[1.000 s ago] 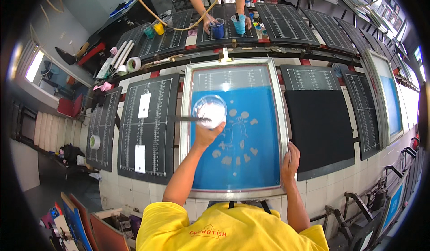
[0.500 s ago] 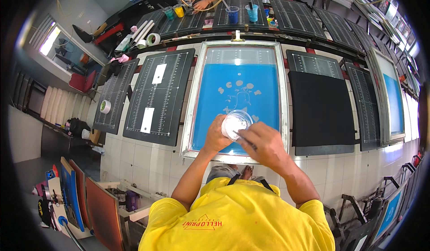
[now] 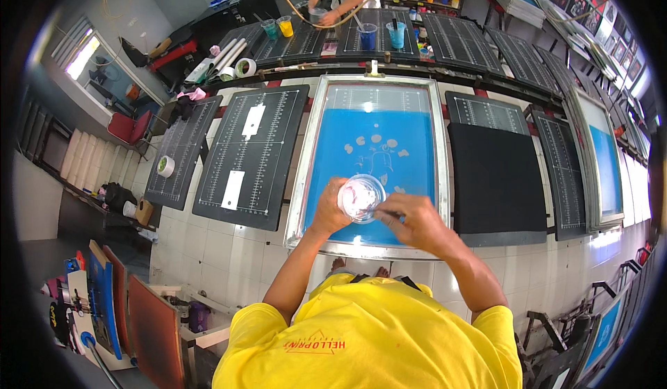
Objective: The person organizes screen-printing frames on drying racks, lays a black fabric piece on a workspace, and uses a brush to apply white ink through a screen onto the fabric.
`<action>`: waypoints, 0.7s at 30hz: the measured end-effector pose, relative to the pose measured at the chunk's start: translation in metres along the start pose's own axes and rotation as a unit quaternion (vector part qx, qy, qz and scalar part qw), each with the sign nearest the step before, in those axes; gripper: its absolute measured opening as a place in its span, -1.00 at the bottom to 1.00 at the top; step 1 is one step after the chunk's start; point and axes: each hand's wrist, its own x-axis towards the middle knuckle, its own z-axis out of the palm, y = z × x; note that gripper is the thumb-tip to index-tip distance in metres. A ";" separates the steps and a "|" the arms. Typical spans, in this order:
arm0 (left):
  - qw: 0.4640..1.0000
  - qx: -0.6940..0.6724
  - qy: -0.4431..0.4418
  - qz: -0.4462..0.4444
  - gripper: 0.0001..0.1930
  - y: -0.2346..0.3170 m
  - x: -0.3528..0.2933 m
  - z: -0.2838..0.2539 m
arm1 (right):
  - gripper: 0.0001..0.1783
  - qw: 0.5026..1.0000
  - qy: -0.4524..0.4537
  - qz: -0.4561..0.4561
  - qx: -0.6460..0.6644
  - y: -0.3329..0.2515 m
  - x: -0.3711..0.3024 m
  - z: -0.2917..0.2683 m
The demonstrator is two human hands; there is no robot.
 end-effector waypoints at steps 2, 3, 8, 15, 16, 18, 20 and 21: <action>1.000 -0.017 -0.007 -0.004 -0.33 0.001 0.000 -0.004 | -0.91 0.999 0.034 -0.022 0.020 0.010 0.004 0.011; 0.999 -0.044 -0.007 -0.012 -0.33 0.000 0.005 -0.005 | -0.91 0.999 0.046 0.000 -0.001 0.012 0.006 0.011; 1.000 -0.019 -0.008 -0.007 -0.31 -0.018 0.013 -0.016 | -0.92 0.997 0.072 -0.019 -0.005 0.009 0.019 0.029; 0.997 -0.046 -0.055 -0.007 -0.24 -0.035 0.023 -0.029 | -0.86 1.000 0.009 0.005 -0.029 0.010 0.036 0.029; 0.996 -0.037 -0.075 -0.003 -0.22 -0.035 0.024 -0.031 | -0.85 0.999 -0.015 -0.020 -0.029 0.007 0.035 0.033; 0.986 -0.097 -0.112 -0.077 -0.20 -0.035 0.023 -0.037 | -0.83 0.998 -0.046 -0.043 -0.010 0.005 0.049 0.024; 0.970 -0.152 -0.154 -0.109 -0.19 -0.029 0.030 -0.044 | -0.78 0.991 -0.083 -0.102 -0.034 0.009 0.068 0.009; 0.963 -0.176 -0.176 -0.107 -0.20 -0.026 0.036 -0.050 | -0.77 0.989 -0.095 -0.103 -0.038 0.015 0.077 0.003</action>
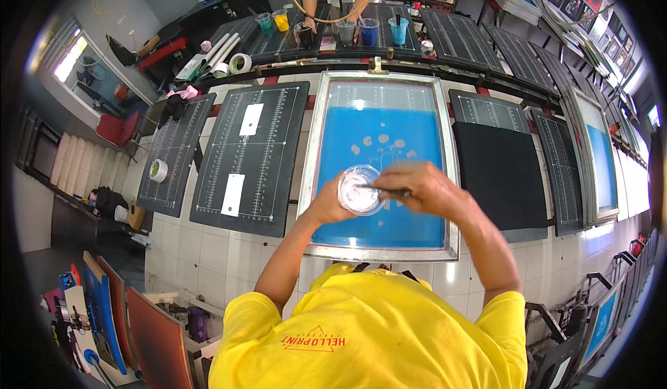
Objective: The person organizes screen-printing frames on drying racks, lays a black fabric piece on a workspace, and uses a brush to apply white ink through a screen onto the fabric.
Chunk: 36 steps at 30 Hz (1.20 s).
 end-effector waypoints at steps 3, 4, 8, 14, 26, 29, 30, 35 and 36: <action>0.999 0.031 -0.038 -0.020 -0.18 0.003 -0.001 -0.020 | -0.78 0.999 -0.040 0.019 0.009 0.015 0.011 -0.013; 0.997 0.057 -0.046 -0.028 -0.17 0.004 0.001 -0.025 | -0.79 0.998 -0.049 0.035 0.020 0.016 0.007 -0.014; 0.998 0.045 -0.044 -0.013 -0.20 0.001 -0.003 -0.027 | -0.84 0.998 -0.035 0.038 0.037 0.006 0.005 -0.002; 0.998 0.053 -0.013 0.007 -0.28 0.003 0.000 -0.035 | -0.86 0.997 0.003 0.072 0.000 0.006 0.002 0.009; 0.977 0.110 0.077 0.165 -0.30 -0.018 0.001 -0.029 | -0.84 0.987 0.104 0.113 -0.055 -0.025 -0.013 0.035; 0.978 0.099 0.075 0.168 -0.27 -0.019 0.003 -0.026 | -0.83 0.988 0.144 0.024 -0.050 -0.023 -0.002 0.051; 0.979 0.094 0.076 0.165 -0.27 -0.019 0.004 -0.027 | -0.82 0.989 0.134 0.018 -0.051 -0.027 -0.005 0.052; 0.975 0.133 0.066 0.165 -0.26 -0.016 -0.001 -0.033 | -0.80 0.987 0.141 0.075 -0.027 -0.029 -0.010 0.044; 0.974 0.138 0.064 0.168 -0.26 -0.013 -0.002 -0.032 | -0.81 0.983 0.147 0.104 -0.023 -0.028 -0.010 0.043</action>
